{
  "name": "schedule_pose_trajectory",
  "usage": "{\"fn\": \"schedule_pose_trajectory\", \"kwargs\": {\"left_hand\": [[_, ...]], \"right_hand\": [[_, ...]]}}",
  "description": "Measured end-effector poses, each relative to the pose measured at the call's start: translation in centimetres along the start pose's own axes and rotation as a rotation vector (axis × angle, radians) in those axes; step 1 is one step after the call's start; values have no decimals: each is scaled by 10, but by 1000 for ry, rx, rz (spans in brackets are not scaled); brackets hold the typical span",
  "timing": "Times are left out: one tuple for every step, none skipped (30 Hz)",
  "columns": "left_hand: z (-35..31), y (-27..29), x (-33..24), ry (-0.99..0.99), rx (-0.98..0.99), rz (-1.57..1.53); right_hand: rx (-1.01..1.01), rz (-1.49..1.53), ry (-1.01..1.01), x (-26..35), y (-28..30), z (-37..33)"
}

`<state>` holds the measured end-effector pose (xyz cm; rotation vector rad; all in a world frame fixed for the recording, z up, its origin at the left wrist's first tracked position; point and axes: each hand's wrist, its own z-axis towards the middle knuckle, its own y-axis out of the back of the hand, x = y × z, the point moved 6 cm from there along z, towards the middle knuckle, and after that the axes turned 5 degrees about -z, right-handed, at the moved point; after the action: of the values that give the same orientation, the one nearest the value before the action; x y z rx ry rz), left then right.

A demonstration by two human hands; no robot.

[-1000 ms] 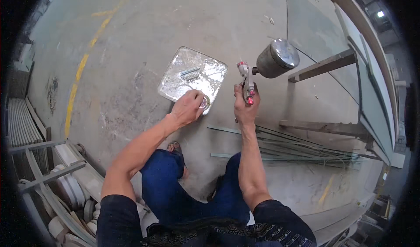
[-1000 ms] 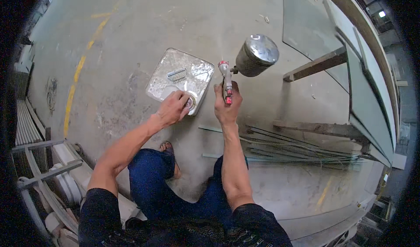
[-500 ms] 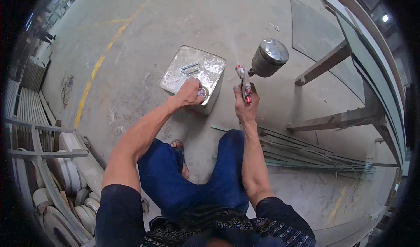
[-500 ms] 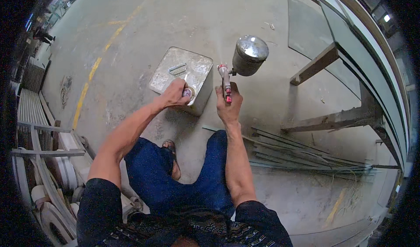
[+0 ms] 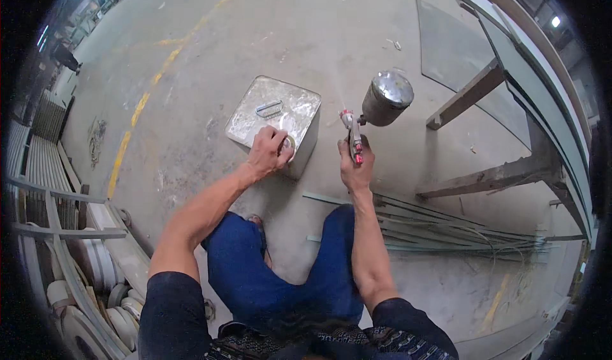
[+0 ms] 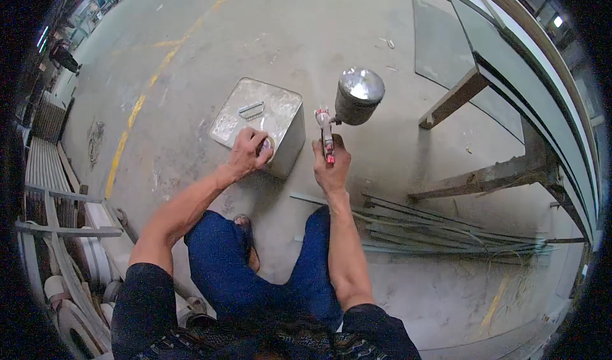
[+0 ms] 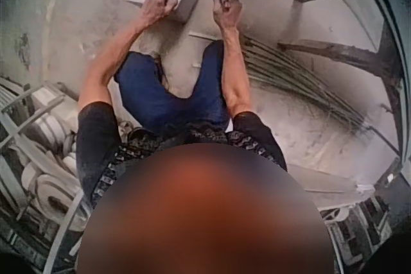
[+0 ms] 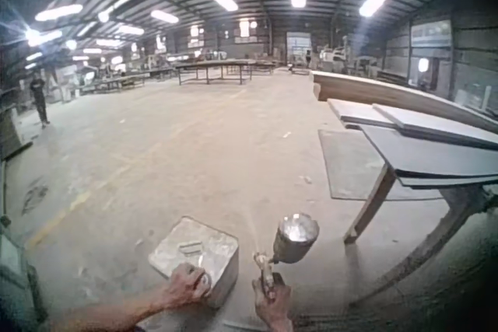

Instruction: Spray painting wooden furniture components with a spray gun and refilling the paint reservoir from a large container.

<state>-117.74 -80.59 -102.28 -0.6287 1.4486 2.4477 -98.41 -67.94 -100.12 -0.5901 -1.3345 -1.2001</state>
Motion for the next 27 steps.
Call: {"fn": "schedule_pose_trajectory", "kwargs": {"left_hand": [[1, 1, 2, -12, -31, 1], [2, 2, 2, -41, -63, -27], [5, 0, 4, -60, -53, -51], [7, 1, 5, -75, -99, -55], [10, 0, 9, -49, -122, -72], [13, -4, 14, 10, -113, -82], [16, -5, 12, -28, -150, -90], [18, -7, 17, 56, -175, -58], [21, -11, 23, 149, -152, -36], [24, -11, 22, 133, -202, -28], [25, -13, 25, 172, -188, -15], [27, -16, 27, 197, -148, -16], [26, -14, 27, 211, -175, -3], [26, -14, 27, 208, -171, 2], [24, -14, 26, 193, -164, -8], [22, -13, 26, 205, -169, 7], [20, -14, 27, 243, -153, 9], [17, -15, 27, 264, -119, -7], [16, -14, 28, 281, -139, 12], [14, -10, 24, 231, -182, 1], [12, -10, 24, 206, -167, -23], [9, -4, 23, 180, -227, -9], [6, -1, 19, 76, -225, -69], [5, -2, 19, 19, -159, -116], [-5, 6, 20, -17, -217, -125], [-14, 11, 18, -110, -194, -132], [-24, 11, 18, -154, -138, -132]], "right_hand": [[-19, -13, -56, -8, -1, 1], [-2, 8, -17, -10, -5, 2], [-23, 21, -14, -14, -8, 3], [-66, 20, -59, -21, -10, 5], [-49, 34, -6, -23, -14, 8], [-68, 14, 7, -27, -17, 11], [-120, -10, 15, -31, -17, 13], [-94, -6, 25, -35, -21, 16], [-78, -8, 9, -41, -23, 17], [-73, -28, -52, -49, -25, 18], [-74, -43, -51, -54, -24, 18], [-69, -20, 9, -54, -25, 17], [-58, -54, -9, -59, -25, 15], [-73, -95, -41, -64, -23, 12], [-46, -87, -25, -66, -24, 9], [-75, -87, 16, -66, -22, 6], [-128, -94, 31, -67, -18, 3], [-103, -87, 59, -67, -20, 1], [-94, -107, 53, -69, -21, -1], [-92, -153, -26, -74, -21, -3], [-85, -127, 48, -72, -24, -4], [-80, -125, 48, -73, -27, -6], [-107, -133, 34, -76, -29, -8], [-76, -124, 49, -77, -35, -10], [-83, -129, 63, -78, -40, -17], [-116, -149, 47, -82, -44, -22], [-80, -132, 69, -84, -52, -28]]}}
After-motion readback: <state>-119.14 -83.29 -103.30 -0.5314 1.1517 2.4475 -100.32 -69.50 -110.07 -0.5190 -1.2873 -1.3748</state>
